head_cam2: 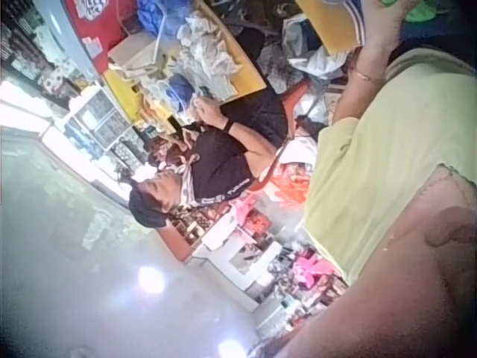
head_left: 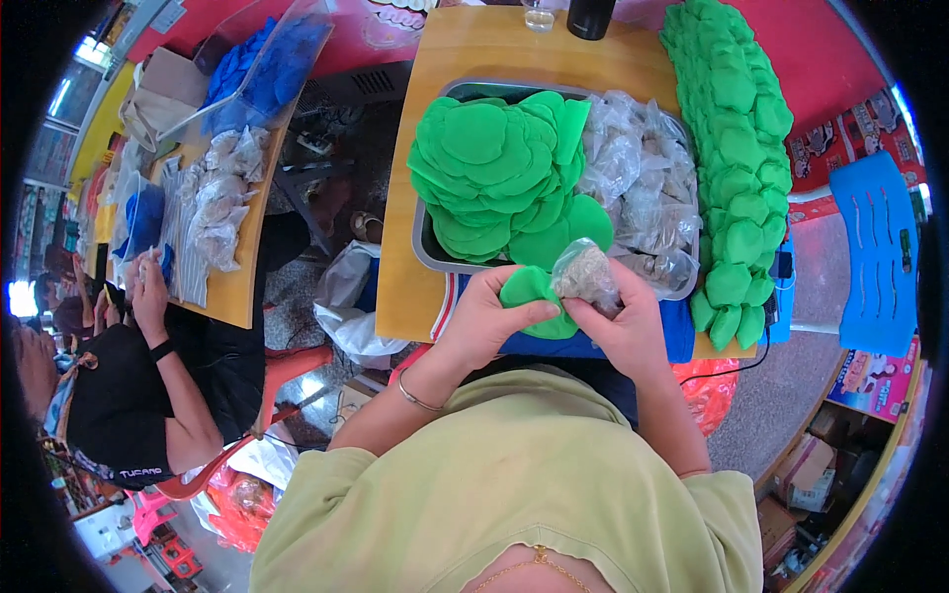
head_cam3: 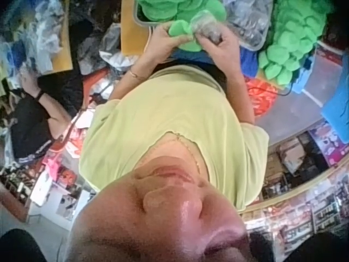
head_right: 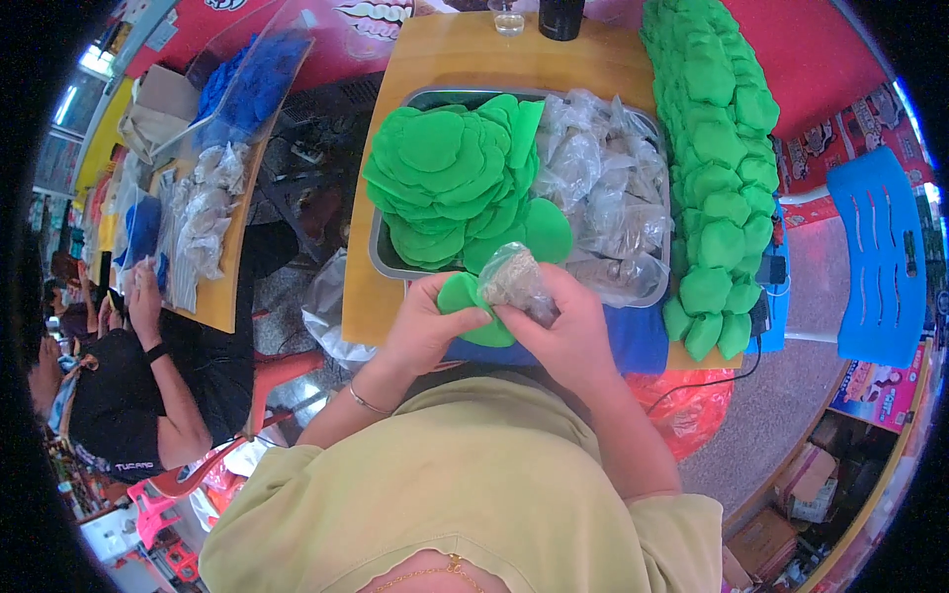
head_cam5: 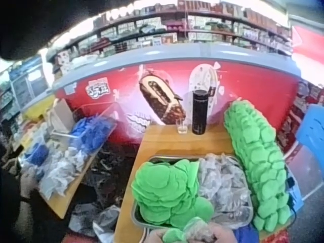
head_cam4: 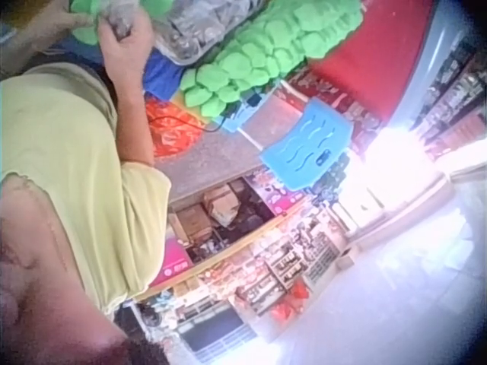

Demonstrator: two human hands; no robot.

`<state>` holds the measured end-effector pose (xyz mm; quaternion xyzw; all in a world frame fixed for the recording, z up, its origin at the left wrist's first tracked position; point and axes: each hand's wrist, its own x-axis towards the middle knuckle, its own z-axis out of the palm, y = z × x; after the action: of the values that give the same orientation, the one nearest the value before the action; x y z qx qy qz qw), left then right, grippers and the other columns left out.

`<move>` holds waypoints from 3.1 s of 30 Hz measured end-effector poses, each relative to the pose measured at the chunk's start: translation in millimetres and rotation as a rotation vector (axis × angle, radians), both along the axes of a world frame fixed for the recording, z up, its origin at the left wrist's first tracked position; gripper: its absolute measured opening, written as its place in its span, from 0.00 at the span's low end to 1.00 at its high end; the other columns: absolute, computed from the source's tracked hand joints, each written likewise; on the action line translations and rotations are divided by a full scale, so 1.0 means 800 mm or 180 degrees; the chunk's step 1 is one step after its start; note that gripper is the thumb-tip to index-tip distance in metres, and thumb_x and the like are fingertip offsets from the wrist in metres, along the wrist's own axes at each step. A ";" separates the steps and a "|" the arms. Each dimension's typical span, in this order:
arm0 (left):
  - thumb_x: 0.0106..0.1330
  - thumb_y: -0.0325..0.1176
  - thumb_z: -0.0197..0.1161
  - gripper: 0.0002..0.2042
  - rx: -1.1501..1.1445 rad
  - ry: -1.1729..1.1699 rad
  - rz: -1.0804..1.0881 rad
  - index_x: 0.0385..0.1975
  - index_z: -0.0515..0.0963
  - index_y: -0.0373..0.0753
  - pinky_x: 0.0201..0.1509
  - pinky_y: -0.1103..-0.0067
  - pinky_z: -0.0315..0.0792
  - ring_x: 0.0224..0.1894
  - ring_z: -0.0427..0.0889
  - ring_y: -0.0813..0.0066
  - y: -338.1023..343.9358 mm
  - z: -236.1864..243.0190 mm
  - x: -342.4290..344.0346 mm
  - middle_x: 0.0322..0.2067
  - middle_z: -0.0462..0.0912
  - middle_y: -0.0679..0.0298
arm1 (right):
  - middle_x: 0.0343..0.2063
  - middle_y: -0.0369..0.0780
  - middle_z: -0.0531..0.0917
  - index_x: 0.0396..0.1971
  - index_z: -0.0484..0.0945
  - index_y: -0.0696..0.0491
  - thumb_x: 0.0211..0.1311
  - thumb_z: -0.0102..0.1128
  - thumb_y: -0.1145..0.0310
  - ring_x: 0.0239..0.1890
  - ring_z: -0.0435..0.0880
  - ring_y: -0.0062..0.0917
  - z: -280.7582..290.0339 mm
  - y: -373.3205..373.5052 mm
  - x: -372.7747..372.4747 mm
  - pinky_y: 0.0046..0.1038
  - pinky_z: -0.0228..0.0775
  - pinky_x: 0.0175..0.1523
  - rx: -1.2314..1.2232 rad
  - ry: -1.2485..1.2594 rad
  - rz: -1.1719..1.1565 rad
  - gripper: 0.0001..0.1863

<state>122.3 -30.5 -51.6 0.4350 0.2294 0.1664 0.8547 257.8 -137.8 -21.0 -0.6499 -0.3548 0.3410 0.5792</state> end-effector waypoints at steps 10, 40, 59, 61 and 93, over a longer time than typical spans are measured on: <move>0.52 0.23 0.66 0.11 0.0320 0.0030 -0.0165 0.36 0.77 0.32 0.38 0.86 0.71 0.33 0.75 0.86 -0.003 0.014 0.000 0.31 0.80 0.68 | 0.28 0.39 0.78 0.33 0.77 0.58 0.48 0.62 0.72 0.28 0.75 0.20 0.009 -0.010 0.015 0.23 0.66 0.33 -0.0339 -0.0451 0.0540 0.11; 0.58 0.24 0.61 0.01 -0.0441 -0.0371 0.0168 0.28 0.76 0.36 0.40 0.86 0.66 0.35 0.72 0.84 -0.015 0.028 0.011 0.31 0.74 0.70 | 0.24 0.41 0.76 0.27 0.75 0.58 0.42 0.64 0.73 0.23 0.76 0.30 0.014 -0.012 0.008 0.27 0.66 0.29 -0.0180 -0.1237 0.0276 0.10; 0.64 0.31 0.56 0.06 -0.0792 -0.0465 0.0139 0.36 0.74 0.35 0.42 0.80 0.72 0.37 0.76 0.81 -0.017 0.028 0.008 0.33 0.77 0.67 | 0.29 0.41 0.77 0.37 0.75 0.53 0.45 0.63 0.78 0.27 0.78 0.28 0.015 -0.015 0.017 0.25 0.70 0.32 0.0740 -0.1794 0.0391 0.16; 0.63 0.30 0.57 0.05 -0.0931 -0.0438 0.0184 0.34 0.74 0.35 0.41 0.83 0.71 0.37 0.75 0.83 -0.017 0.031 0.009 0.31 0.77 0.68 | 0.27 0.41 0.77 0.35 0.76 0.53 0.45 0.62 0.79 0.27 0.78 0.28 0.029 -0.017 0.007 0.24 0.70 0.31 0.0555 -0.1470 0.0211 0.14; 0.60 0.26 0.59 0.04 0.0182 -0.0434 0.0511 0.32 0.79 0.34 0.45 0.82 0.66 0.41 0.72 0.80 -0.029 0.019 0.026 0.33 0.76 0.65 | 0.22 0.38 0.79 0.23 0.79 0.53 0.40 0.66 0.76 0.23 0.78 0.28 0.009 -0.015 -0.002 0.26 0.69 0.28 -0.0170 -0.1085 -0.0242 0.07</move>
<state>142.7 -53.6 -36.5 0.4271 0.2000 0.2701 0.8395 256.0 -149.4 -14.2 -0.7263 -0.4139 0.2130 0.5057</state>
